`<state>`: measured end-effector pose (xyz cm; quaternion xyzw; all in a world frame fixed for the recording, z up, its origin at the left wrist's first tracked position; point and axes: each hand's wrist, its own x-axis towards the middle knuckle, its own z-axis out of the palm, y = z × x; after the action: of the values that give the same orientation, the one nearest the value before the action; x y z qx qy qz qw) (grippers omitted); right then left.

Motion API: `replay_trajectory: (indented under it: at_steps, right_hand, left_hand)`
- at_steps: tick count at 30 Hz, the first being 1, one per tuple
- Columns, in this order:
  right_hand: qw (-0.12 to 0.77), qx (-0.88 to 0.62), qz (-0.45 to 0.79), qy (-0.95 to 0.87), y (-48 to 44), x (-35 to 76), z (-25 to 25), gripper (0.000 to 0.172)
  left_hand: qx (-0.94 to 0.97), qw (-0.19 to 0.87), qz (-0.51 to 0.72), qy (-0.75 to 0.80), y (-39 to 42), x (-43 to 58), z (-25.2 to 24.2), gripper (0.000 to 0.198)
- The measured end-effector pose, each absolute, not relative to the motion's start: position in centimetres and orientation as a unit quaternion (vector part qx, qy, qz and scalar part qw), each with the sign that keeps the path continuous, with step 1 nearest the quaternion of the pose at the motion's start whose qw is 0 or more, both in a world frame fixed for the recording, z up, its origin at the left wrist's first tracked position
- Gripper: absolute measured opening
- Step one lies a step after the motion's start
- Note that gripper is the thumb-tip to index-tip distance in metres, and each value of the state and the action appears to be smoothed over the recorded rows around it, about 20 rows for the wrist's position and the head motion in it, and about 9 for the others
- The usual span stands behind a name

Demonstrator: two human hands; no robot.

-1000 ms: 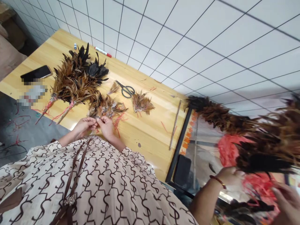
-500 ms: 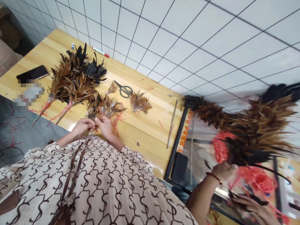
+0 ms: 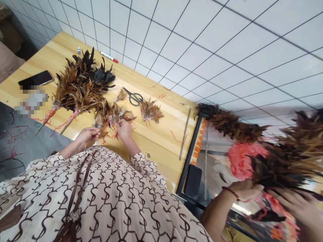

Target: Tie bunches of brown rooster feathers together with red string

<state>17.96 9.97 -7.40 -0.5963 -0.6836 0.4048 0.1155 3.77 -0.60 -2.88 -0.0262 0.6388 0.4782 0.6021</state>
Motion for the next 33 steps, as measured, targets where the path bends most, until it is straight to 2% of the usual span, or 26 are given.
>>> replay_trajectory:
  at_steps: [3, 6, 12, 16, 25, 33]
  right_hand:
    - [0.042, -0.599, 0.329, -0.729, 9.8, 17.7, -6.8, 0.007]
    - [0.002, -0.601, 0.306, -0.738, 9.8, 17.7, -6.2, 0.012]
    - [0.004, -0.605, 0.323, -0.728, 9.8, 17.7, -6.1, 0.012]
    - [0.044, -0.603, 0.331, -0.725, 9.7, 17.8, -7.0, 0.011]
    - [0.253, -0.537, 0.607, -0.529, 10.0, 18.0, -7.4, 0.023]
    - [0.233, -0.514, 0.731, -0.384, 8.7, 17.8, -5.3, 0.028]
  left_hand:
    - [-0.025, 0.606, 0.482, 0.632, -0.6, 3.7, -3.1, 0.017]
    - [-0.025, 0.607, 0.487, 0.627, -0.7, 3.7, -3.3, 0.016]
    - [-0.03, 0.61, 0.495, 0.618, -0.7, 3.7, -3.4, 0.017]
    - [-0.036, 0.609, 0.495, 0.619, -0.6, 3.8, -3.1, 0.018]
    - [-0.063, 0.591, 0.506, 0.624, -0.5, 4.0, -2.5, 0.026]
    - [-0.056, 0.599, 0.505, 0.619, -0.5, 3.9, -2.9, 0.02]
